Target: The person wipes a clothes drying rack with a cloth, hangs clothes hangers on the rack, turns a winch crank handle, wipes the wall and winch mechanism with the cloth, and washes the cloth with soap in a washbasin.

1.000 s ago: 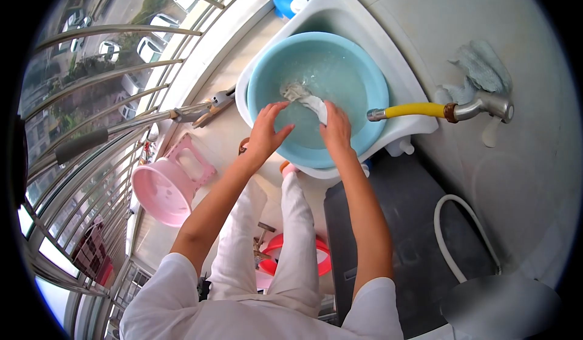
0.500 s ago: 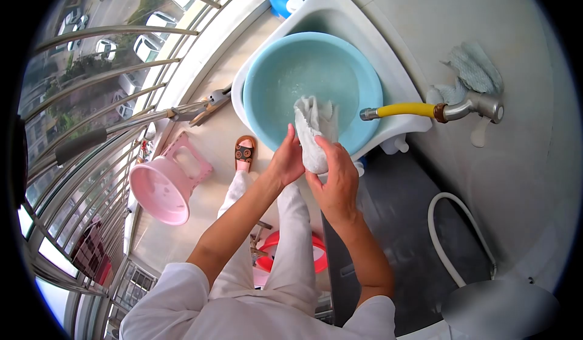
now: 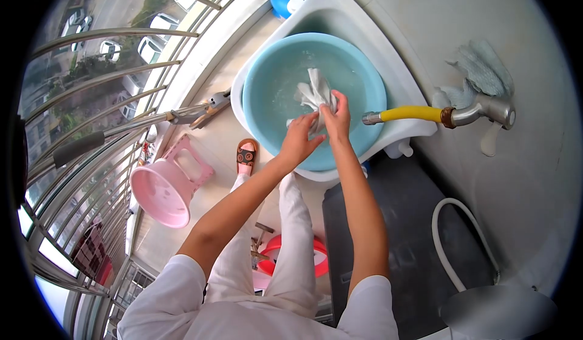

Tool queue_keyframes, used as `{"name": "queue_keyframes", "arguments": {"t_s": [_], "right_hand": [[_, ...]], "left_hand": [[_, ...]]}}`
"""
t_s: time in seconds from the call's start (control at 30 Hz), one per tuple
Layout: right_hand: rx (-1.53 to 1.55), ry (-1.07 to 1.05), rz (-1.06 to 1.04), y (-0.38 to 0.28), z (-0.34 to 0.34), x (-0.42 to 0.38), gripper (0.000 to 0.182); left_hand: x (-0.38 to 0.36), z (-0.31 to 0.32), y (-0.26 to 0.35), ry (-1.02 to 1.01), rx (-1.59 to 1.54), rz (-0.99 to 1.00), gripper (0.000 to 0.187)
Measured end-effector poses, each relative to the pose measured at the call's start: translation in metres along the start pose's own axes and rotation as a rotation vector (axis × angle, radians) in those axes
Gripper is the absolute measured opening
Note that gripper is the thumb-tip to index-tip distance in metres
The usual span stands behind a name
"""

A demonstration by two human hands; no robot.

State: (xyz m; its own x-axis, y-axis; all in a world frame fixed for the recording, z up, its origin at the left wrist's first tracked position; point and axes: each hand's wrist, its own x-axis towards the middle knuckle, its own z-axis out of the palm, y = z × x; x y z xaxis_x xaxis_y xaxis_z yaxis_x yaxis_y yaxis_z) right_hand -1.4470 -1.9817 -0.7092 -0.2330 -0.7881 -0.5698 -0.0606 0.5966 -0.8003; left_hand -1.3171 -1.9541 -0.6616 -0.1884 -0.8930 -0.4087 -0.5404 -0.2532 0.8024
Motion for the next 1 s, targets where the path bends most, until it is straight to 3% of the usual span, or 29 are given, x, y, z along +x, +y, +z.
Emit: {"name": "queue_keyframes", "arguments": {"t_s": [0.07, 0.1, 0.2, 0.23, 0.33, 0.43, 0.53, 0.57, 0.67, 0.7, 0.77, 0.8, 0.87, 0.9, 1.0], "right_hand": [[-0.048, 0.157, -0.043, 0.034, 0.005, 0.021, 0.051], [-0.121, 0.237, -0.04, 0.03, 0.008, 0.019, 0.049], [-0.909, -0.033, -0.287, 0.059, 0.023, 0.01, 0.049], [-1.027, -0.211, -0.34, 0.065, 0.018, 0.01, 0.047], [-0.858, -0.064, -0.127, 0.075, 0.013, 0.013, 0.049], [-0.448, 0.061, -0.368, 0.03, 0.021, -0.026, 0.054], [-0.498, -0.108, -0.412, -0.03, 0.015, -0.09, 0.056], [-0.529, -0.091, -0.446, -0.041, 0.015, -0.106, 0.044], [-0.477, -0.103, -0.473, -0.053, 0.011, -0.125, 0.033], [-0.41, -0.076, -0.455, -0.062, 0.014, -0.127, 0.03], [-0.348, -0.032, -0.422, -0.064, 0.016, -0.125, 0.024], [-0.317, -0.012, -0.407, -0.064, 0.018, -0.121, 0.022], [-0.22, 0.158, -0.385, -0.052, 0.026, -0.107, 0.024], [-0.171, 0.244, -0.372, -0.046, 0.028, -0.099, 0.028], [-0.242, 0.211, -0.195, -0.037, 0.021, -0.068, 0.036]], "left_hand": [[0.003, 0.0, -0.024, 0.223, 0.009, -0.015, 0.055], [0.003, -0.006, -0.036, 0.11, -0.236, -0.274, 0.066], [0.001, -0.002, -0.05, 0.118, -0.724, -0.745, 0.085], [-0.002, 0.001, -0.05, 0.044, -0.903, -0.828, 0.099], [0.004, 0.012, -0.05, 0.038, -1.154, -0.96, 0.103], [0.015, 0.014, -0.037, 0.062, -1.322, -0.987, 0.097], [0.036, 0.025, -0.071, -0.233, -1.684, -0.746, 0.097], [0.04, 0.009, -0.054, -0.296, -1.662, -0.837, 0.081], [0.038, 0.0, -0.031, -0.351, -1.454, -0.661, 0.056], [0.034, -0.007, -0.013, -0.335, -1.465, -0.69, 0.031], [0.029, -0.002, -0.009, -0.262, -1.505, -0.68, 0.026], [0.026, 0.002, -0.006, -0.223, -1.525, -0.673, 0.024], [0.018, -0.003, 0.016, 0.035, -1.255, -0.609, 0.027], [0.022, -0.006, 0.018, 0.058, -1.244, -0.694, 0.029], [0.026, 0.001, 0.026, 0.209, -1.283, -0.835, 0.031]]}}
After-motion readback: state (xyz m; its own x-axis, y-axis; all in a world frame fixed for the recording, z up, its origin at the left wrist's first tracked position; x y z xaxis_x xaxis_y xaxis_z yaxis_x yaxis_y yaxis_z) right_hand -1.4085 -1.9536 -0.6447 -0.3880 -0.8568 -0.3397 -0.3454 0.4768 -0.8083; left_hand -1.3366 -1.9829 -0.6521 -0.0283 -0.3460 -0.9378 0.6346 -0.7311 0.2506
